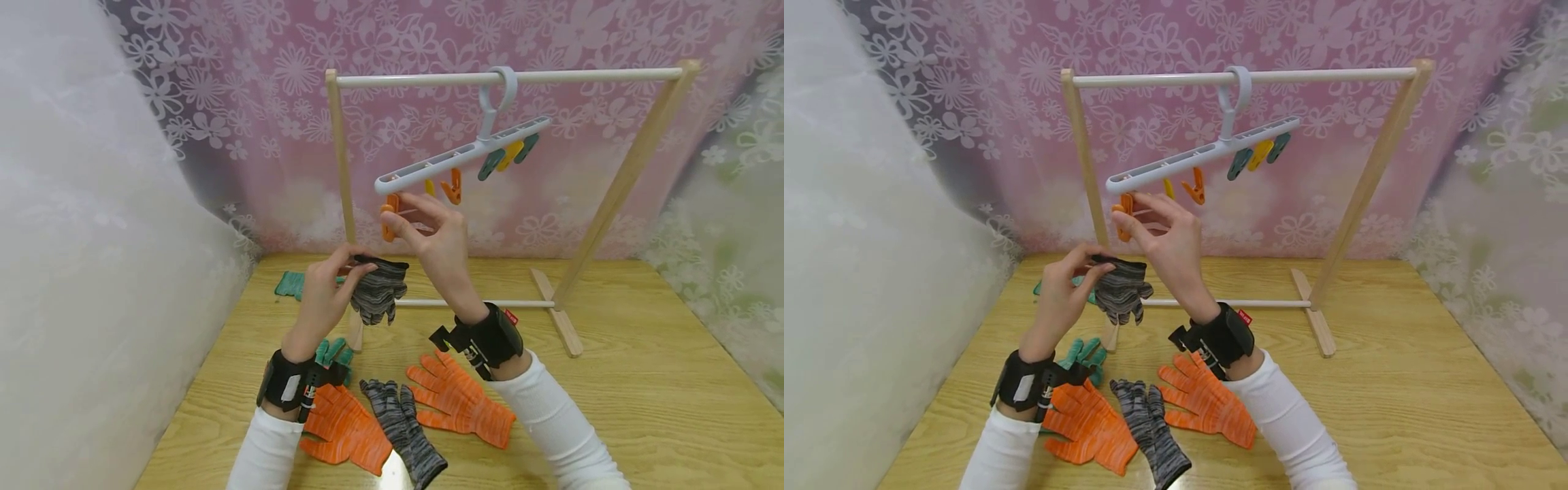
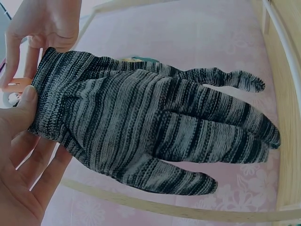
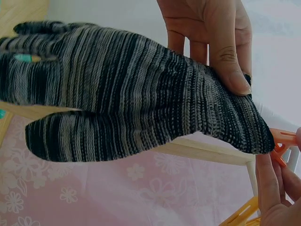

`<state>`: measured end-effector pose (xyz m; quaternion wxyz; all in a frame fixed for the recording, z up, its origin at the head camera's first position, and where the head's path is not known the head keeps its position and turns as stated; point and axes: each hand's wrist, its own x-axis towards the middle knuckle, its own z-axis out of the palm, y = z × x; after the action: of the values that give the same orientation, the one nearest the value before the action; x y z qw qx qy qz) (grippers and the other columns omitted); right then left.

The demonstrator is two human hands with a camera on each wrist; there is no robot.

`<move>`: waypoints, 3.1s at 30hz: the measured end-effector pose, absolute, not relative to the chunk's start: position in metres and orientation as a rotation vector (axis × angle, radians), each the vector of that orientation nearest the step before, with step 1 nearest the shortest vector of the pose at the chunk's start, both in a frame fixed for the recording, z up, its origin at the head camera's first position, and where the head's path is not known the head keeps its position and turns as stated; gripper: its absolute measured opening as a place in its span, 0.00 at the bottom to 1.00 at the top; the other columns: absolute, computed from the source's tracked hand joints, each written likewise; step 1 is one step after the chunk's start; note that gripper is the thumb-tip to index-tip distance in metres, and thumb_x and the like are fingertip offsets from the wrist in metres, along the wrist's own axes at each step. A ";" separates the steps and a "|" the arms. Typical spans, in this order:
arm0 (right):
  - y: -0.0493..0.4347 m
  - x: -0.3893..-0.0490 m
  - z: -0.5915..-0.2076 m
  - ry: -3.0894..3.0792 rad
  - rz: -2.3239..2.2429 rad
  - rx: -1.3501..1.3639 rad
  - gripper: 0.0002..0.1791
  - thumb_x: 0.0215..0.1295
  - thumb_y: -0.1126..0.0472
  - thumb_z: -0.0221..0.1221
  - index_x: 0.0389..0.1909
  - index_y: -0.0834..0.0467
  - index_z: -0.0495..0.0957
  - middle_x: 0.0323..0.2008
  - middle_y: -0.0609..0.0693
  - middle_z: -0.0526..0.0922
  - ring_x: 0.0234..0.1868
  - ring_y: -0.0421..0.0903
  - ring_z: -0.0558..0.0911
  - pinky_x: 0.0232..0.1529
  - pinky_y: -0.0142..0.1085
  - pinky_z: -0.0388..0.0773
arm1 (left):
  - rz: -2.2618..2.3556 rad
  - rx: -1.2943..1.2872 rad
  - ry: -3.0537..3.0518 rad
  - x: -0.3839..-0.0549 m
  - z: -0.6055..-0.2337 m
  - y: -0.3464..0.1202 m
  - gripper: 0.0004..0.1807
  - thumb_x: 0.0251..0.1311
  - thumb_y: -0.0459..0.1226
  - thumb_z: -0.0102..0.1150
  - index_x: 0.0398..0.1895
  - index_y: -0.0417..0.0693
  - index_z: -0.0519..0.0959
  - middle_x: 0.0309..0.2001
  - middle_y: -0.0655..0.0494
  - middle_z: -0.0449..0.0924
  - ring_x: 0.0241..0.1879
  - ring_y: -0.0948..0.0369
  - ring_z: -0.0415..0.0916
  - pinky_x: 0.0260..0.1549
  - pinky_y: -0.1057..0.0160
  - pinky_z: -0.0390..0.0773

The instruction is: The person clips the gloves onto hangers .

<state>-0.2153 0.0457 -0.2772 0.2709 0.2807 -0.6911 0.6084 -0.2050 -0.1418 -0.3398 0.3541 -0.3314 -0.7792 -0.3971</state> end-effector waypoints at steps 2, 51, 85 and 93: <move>0.045 -0.215 -0.277 -1.852 1.645 0.765 0.20 0.63 0.68 0.69 0.56 0.62 0.84 0.43 0.57 0.86 0.41 0.49 0.88 0.42 0.37 0.87 | -1.039 -0.851 -2.012 -0.205 -0.340 -0.141 0.08 0.66 0.30 0.63 0.46 0.40 0.81 0.38 0.47 0.87 0.33 0.54 0.86 0.35 0.56 0.87; 0.048 -0.215 -0.274 -1.732 1.733 0.756 0.15 0.65 0.68 0.67 0.52 0.63 0.85 0.35 0.48 0.85 0.37 0.43 0.84 0.42 0.38 0.86 | -1.350 -0.783 -1.859 -0.205 -0.320 -0.115 0.08 0.70 0.30 0.59 0.49 0.35 0.79 0.41 0.43 0.84 0.39 0.53 0.86 0.39 0.60 0.87; 0.051 -0.211 -0.274 -1.754 1.717 0.722 0.16 0.63 0.69 0.68 0.53 0.64 0.84 0.37 0.48 0.85 0.27 0.41 0.75 0.17 0.29 0.63 | -1.500 -0.608 -1.698 -0.204 -0.313 -0.097 0.09 0.67 0.33 0.65 0.44 0.36 0.83 0.37 0.44 0.84 0.35 0.56 0.85 0.34 0.69 0.83; 0.052 -0.210 -0.274 -1.744 1.729 0.728 0.16 0.63 0.70 0.68 0.52 0.65 0.84 0.36 0.45 0.86 0.31 0.38 0.80 0.17 0.28 0.68 | -1.550 -0.576 -1.657 -0.203 -0.312 -0.093 0.09 0.68 0.34 0.64 0.45 0.35 0.82 0.35 0.44 0.82 0.32 0.60 0.83 0.33 0.68 0.84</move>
<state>-0.2102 0.0519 -0.2736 0.2859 0.2724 -0.6524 0.6469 -0.2031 -0.0933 -0.3119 0.3898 -0.2268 -0.6518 -0.6097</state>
